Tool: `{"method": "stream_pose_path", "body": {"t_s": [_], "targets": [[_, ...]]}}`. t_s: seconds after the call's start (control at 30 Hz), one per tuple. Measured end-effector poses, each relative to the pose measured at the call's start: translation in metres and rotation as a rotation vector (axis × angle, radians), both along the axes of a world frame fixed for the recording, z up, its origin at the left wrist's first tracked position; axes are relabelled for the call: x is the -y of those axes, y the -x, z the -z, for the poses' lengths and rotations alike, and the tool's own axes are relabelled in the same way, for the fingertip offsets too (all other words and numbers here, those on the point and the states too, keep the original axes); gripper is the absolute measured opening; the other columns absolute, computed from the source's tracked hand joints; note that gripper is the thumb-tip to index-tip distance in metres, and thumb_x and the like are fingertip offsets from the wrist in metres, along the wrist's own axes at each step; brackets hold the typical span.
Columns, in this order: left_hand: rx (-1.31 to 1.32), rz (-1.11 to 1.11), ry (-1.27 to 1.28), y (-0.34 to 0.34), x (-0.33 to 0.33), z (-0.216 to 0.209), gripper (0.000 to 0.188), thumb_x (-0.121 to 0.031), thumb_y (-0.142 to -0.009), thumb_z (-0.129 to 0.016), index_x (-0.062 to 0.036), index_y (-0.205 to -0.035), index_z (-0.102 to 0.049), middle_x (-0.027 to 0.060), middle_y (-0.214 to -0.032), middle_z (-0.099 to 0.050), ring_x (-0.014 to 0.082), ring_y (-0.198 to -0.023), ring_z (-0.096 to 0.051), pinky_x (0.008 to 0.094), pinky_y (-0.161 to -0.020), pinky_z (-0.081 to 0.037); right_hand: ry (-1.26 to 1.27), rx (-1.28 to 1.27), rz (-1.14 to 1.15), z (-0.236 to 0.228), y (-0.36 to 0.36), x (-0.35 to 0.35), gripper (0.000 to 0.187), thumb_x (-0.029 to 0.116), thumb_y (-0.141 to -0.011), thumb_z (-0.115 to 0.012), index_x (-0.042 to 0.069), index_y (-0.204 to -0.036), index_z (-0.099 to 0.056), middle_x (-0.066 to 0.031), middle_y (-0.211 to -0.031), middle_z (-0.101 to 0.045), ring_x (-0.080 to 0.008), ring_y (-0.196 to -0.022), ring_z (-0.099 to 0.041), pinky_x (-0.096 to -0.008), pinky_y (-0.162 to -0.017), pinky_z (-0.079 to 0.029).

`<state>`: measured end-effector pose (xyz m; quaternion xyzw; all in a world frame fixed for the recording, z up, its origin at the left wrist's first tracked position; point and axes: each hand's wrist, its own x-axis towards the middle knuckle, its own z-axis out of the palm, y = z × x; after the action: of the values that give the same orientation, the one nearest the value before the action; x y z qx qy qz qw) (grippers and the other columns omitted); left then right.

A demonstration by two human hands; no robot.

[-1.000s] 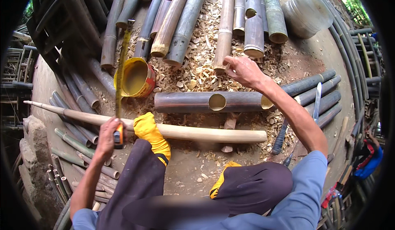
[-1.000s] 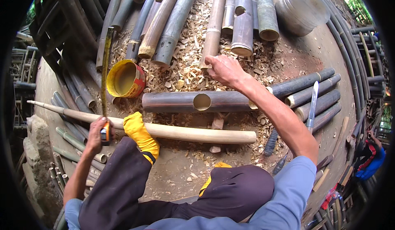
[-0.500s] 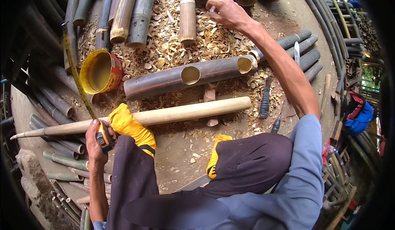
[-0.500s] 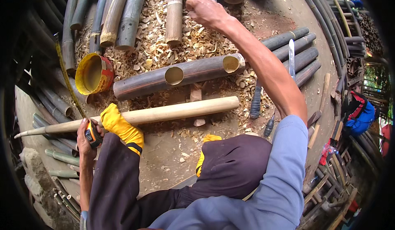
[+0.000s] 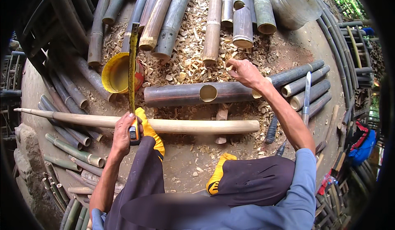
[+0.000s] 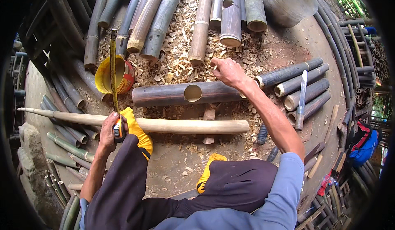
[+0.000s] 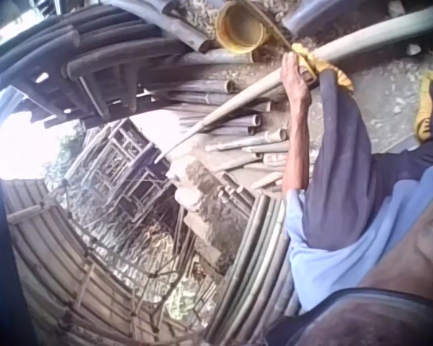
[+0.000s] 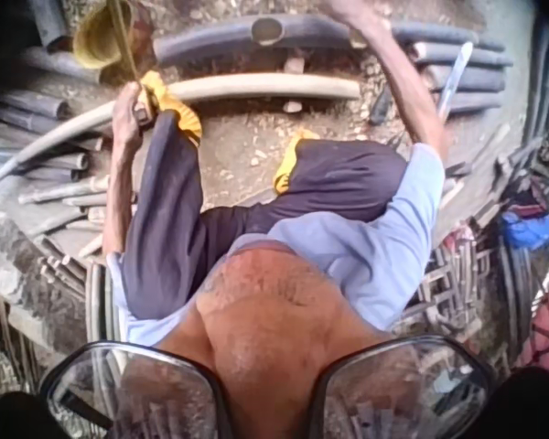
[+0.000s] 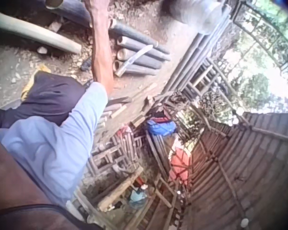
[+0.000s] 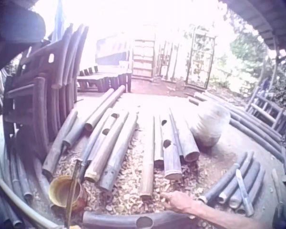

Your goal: The person measures sections of bamboo poles with a tape measure, marks them, and cuts them using a saw and a machete.

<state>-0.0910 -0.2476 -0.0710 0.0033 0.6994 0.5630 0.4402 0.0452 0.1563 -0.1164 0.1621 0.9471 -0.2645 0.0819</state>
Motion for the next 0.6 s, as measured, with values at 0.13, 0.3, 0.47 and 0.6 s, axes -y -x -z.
{"method": "stream_pose_path", "body": {"t_s": [0.13,0.3,0.47,0.6], "targets": [[-0.012,0.007,-0.006,0.001,-0.003,0.002,0.033,-0.037,-0.095,-0.046,-0.0064,-0.086,-0.054,0.003,-0.062,-0.056,0.0105,-0.05,-0.055,0.0224,-0.047,-0.045,0.017,0.022,-0.012,0.005,-0.003,0.006,0.022,0.016,-0.084,-0.06,0.003,-0.101,-0.058,-0.0182,-0.083,-0.067,-0.0348,-0.079,-0.065,-0.0421,-0.069,-0.051],[0.0,-0.075,-0.025,0.003,-0.017,-0.007,0.037,-0.04,-0.093,-0.044,-0.0043,-0.088,-0.054,0.0067,-0.064,-0.057,0.0147,-0.05,-0.056,0.0259,-0.048,-0.048,0.075,-0.135,-0.105,0.008,0.017,0.021,0.017,0.013,-0.082,-0.053,0.004,-0.095,-0.057,-0.0197,-0.075,-0.063,-0.0365,-0.073,-0.064,-0.047,-0.066,-0.05],[0.011,-0.171,-0.078,0.008,-0.015,-0.001,0.036,-0.039,-0.093,-0.044,-0.0045,-0.09,-0.054,0.0075,-0.065,-0.056,0.0162,-0.05,-0.055,0.028,-0.047,-0.049,0.07,-0.272,-0.339,-0.005,0.089,0.07,0.012,0.01,-0.081,-0.05,0.005,-0.09,-0.055,-0.0181,-0.07,-0.06,-0.0366,-0.072,-0.063,-0.048,-0.064,-0.05],[0.017,-0.118,-0.051,0.009,-0.015,-0.004,0.036,-0.039,-0.093,-0.044,-0.0048,-0.09,-0.054,0.0072,-0.065,-0.056,0.0161,-0.05,-0.056,0.0278,-0.047,-0.05,0.071,-0.201,-0.316,-0.006,0.099,0.09,0.021,0.017,-0.082,-0.056,0.007,-0.1,-0.055,-0.0184,-0.078,-0.063,-0.0378,-0.078,-0.062,-0.0482,-0.067,-0.049]]}}
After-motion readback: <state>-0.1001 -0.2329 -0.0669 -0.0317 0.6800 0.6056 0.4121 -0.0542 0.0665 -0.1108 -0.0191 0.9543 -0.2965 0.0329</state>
